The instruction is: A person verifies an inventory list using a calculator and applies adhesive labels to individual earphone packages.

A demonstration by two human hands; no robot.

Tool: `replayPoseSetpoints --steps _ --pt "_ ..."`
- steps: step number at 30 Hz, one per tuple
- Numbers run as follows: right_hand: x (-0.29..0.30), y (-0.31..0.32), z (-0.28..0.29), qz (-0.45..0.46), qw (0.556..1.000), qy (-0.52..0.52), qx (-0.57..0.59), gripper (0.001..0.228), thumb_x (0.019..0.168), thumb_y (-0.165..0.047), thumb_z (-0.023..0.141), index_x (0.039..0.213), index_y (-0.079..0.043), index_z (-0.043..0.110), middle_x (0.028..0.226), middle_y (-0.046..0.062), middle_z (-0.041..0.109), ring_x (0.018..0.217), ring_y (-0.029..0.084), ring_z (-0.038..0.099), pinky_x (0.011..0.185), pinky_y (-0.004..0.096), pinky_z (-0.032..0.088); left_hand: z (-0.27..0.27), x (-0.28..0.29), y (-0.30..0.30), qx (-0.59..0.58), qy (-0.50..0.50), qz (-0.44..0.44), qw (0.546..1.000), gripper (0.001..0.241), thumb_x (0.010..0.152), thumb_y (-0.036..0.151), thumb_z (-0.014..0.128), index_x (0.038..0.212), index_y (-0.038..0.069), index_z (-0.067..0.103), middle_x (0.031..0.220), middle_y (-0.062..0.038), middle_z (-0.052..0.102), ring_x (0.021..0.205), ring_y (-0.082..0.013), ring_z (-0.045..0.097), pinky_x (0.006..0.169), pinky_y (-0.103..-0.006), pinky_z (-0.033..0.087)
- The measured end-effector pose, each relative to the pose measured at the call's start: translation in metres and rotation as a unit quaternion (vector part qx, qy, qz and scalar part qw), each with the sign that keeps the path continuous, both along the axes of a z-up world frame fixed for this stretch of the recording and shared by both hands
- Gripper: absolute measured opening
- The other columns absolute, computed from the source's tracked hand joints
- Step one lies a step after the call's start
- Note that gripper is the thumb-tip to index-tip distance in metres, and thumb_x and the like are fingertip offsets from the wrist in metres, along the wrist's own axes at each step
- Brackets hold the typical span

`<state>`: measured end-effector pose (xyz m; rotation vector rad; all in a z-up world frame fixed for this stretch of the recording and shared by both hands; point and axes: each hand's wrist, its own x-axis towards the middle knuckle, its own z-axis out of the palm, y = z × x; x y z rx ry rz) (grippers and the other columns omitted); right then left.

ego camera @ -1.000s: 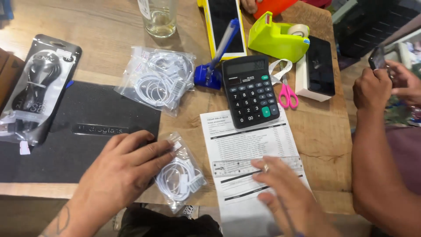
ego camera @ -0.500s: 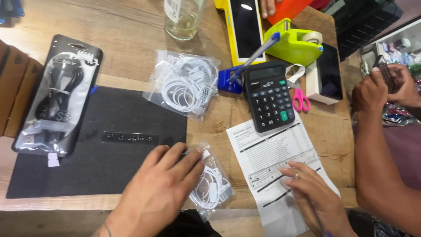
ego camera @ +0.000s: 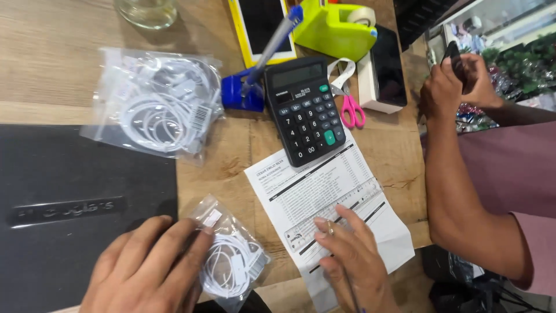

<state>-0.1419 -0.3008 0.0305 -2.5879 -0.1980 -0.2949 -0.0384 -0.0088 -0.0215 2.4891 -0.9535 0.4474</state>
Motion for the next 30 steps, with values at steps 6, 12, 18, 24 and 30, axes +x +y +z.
replayPoseSetpoints --steps 6,12,18,24,30 --pt "-0.005 -0.039 -0.020 -0.028 0.997 0.035 -0.056 0.032 0.102 -0.031 0.054 0.130 -0.020 0.063 0.139 0.001 0.069 0.139 0.044 0.055 0.115 0.056 0.042 -0.013 0.000 -0.020 0.019 -0.069 0.020 0.997 0.051 0.098 0.056 0.040 0.110 0.023 0.077 0.109 0.005 0.077 0.099 -0.0300 0.075 0.078 -0.0401 0.056" --pt "0.001 -0.044 -0.030 -0.033 0.998 -0.029 -0.041 0.025 0.102 -0.028 0.056 0.123 -0.017 0.063 0.127 0.009 0.075 0.131 0.044 0.063 0.113 0.059 0.047 -0.036 -0.015 -0.015 0.163 0.006 0.066 0.984 0.043 0.087 0.044 0.065 0.130 0.041 0.068 0.131 0.018 0.068 0.112 -0.0277 0.073 0.094 -0.0474 0.060" --pt "0.002 -0.048 -0.025 -0.021 0.999 -0.004 -0.039 0.018 0.098 -0.020 0.062 0.114 -0.015 0.069 0.127 0.006 0.075 0.130 0.042 0.062 0.110 0.058 0.045 -0.032 -0.014 -0.014 0.179 0.030 0.078 0.980 0.053 0.080 0.054 0.062 0.132 0.043 0.065 0.137 0.020 0.064 0.117 -0.0282 0.070 0.097 -0.0484 0.059" --pt "-0.003 -0.049 -0.019 -0.007 0.998 0.010 -0.065 0.040 0.082 -0.004 0.081 0.117 -0.015 0.067 0.127 0.003 0.075 0.130 0.042 0.063 0.111 0.057 0.048 -0.020 -0.005 -0.017 0.142 -0.017 0.056 0.988 0.056 0.088 0.070 0.044 0.125 0.038 0.071 0.128 0.017 0.072 0.105 -0.0273 0.074 0.082 -0.0420 0.058" --pt "-0.015 -0.049 -0.016 -0.021 0.997 -0.043 -0.056 0.034 0.082 -0.008 0.083 0.112 -0.017 0.070 0.118 0.001 0.077 0.113 0.032 0.074 0.101 0.045 0.057 -0.019 -0.003 -0.021 0.079 -0.046 0.060 0.994 0.057 0.092 0.066 0.041 0.124 0.032 0.075 0.124 0.013 0.076 0.103 -0.0285 0.074 0.081 -0.0426 0.057"
